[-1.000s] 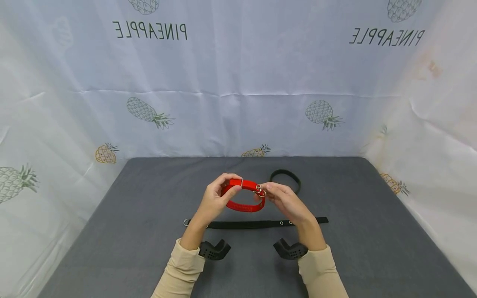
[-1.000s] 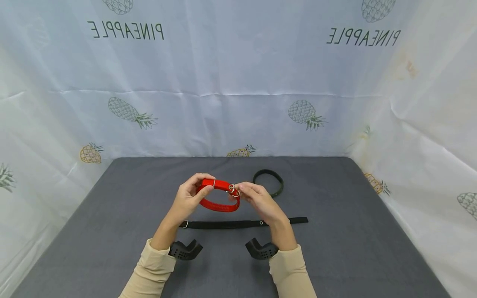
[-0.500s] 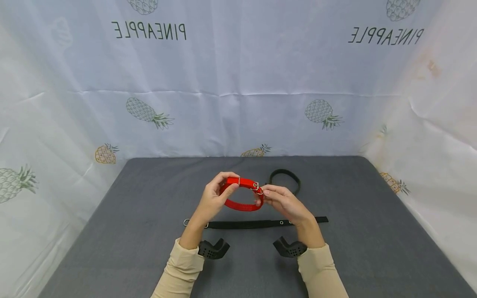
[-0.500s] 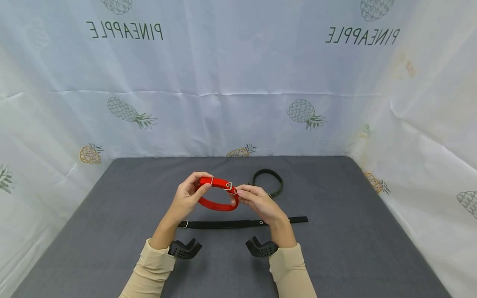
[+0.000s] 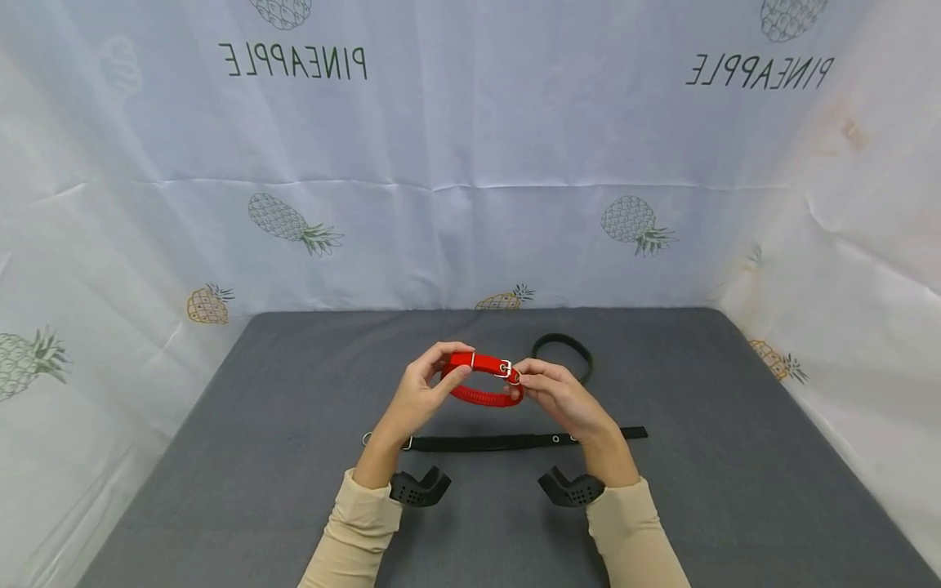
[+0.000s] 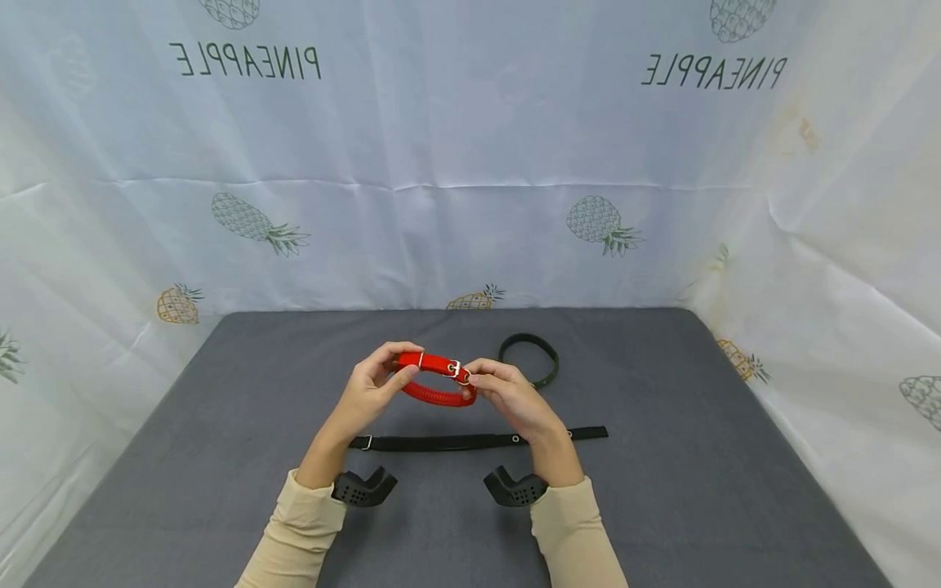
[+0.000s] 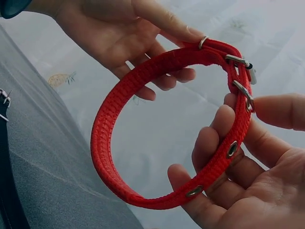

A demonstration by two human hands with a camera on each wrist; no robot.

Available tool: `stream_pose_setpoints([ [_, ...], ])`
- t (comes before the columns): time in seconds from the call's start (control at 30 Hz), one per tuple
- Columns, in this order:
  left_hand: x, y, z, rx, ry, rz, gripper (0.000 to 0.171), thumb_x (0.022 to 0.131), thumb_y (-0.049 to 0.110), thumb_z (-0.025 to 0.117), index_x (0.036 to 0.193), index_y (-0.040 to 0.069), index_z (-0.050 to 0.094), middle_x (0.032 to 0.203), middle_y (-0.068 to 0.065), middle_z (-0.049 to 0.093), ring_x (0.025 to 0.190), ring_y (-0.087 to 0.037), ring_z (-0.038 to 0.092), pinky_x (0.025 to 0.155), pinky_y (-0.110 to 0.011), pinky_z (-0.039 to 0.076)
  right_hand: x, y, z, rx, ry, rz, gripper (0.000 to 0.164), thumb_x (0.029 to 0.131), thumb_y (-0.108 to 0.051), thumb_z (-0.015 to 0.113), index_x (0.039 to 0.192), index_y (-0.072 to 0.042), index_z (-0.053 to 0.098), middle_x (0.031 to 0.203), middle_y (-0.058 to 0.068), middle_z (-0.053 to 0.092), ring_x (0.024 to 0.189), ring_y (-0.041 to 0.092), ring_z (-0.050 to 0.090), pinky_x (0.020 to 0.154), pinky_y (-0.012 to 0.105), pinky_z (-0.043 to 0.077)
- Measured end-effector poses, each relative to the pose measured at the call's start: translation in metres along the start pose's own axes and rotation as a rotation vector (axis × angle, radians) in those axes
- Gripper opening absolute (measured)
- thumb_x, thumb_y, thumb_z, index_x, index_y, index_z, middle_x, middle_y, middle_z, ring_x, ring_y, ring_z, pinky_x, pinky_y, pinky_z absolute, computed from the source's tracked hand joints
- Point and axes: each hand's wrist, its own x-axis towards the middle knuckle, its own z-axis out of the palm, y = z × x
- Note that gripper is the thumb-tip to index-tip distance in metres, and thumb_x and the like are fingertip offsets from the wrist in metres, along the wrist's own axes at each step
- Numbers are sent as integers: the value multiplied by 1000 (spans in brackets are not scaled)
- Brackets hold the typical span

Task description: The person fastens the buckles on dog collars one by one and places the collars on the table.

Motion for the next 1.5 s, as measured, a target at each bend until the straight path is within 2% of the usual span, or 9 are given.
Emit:
stream_pose_setpoints([
  [0.17,1,-1,-4,22,11,16,33,94,9,61,125,0,57,123,-20,61,107,-14,59,98,-30,49,1,-4,1,-15,15,14,21,100,-10,41,100,-13,62,88,-7,63,91,10,58,90,24,45],
  [0.3,-1,0,-8,36,37,30,31,93,6,61,123,-1,58,123,-21,60,110,-22,58,102,-30,48,2,-5,1,-35,17,14,23,100,-9,41,98,-17,62,89,-8,63,90,10,55,89,25,43],
  [0.53,-6,0,-15,43,68,15,29,93,4,60,121,-2,59,122,-19,60,109,-10,58,101,-26,48,3,-3,-2,-64,17,5,23,101,-9,41,98,-17,62,88,-9,61,91,10,52,90,25,42],
  [0.73,-11,-3,-22,57,79,-5,26,94,7,60,120,1,61,122,-19,61,110,-11,58,99,-24,48,4,-1,-7,-97,44,31,23,100,-11,43,96,-21,63,89,-10,61,93,10,53,93,29,41],
  [0.9,-14,-7,-30,84,100,-12,26,95,7,59,119,-1,61,119,-19,62,108,-3,58,98,-22,48,6,-4,-8,-138,60,46,23,100,-11,44,96,-24,62,92,-10,60,95,10,52,95,30,40],
  [1.0,-15,-9,-35,85,117,-2,25,95,6,58,118,-1,61,118,-20,62,105,3,57,96,-20,48,7,-6,-9,-172,73,60,18,101,-13,45,102,-19,62,98,-11,58,99,11,51,99,33,39],
  [1.07,-16,-10,-38,86,128,-3,24,95,5,58,118,0,61,117,-19,62,104,4,57,95,-19,48,7,-6,-9,-193,85,76,17,101,-14,46,107,-10,61,102,-11,58,102,12,50,101,38,37],
  [1.23,-18,-11,-43,89,148,-16,24,95,6,58,118,-1,61,116,-15,63,103,6,57,92,-20,49,11,-6,-8,-259,106,114,30,101,-16,46,119,7,54,109,-7,57,107,17,48,99,39,39],
  [1.5,-18,-13,-51,85,181,-42,23,95,7,58,117,-1,62,109,10,62,100,2,61,87,-17,51,21,-1,-8,-379,106,95,27,101,-14,49,119,5,57,118,17,57,103,21,49,93,33,42],
])
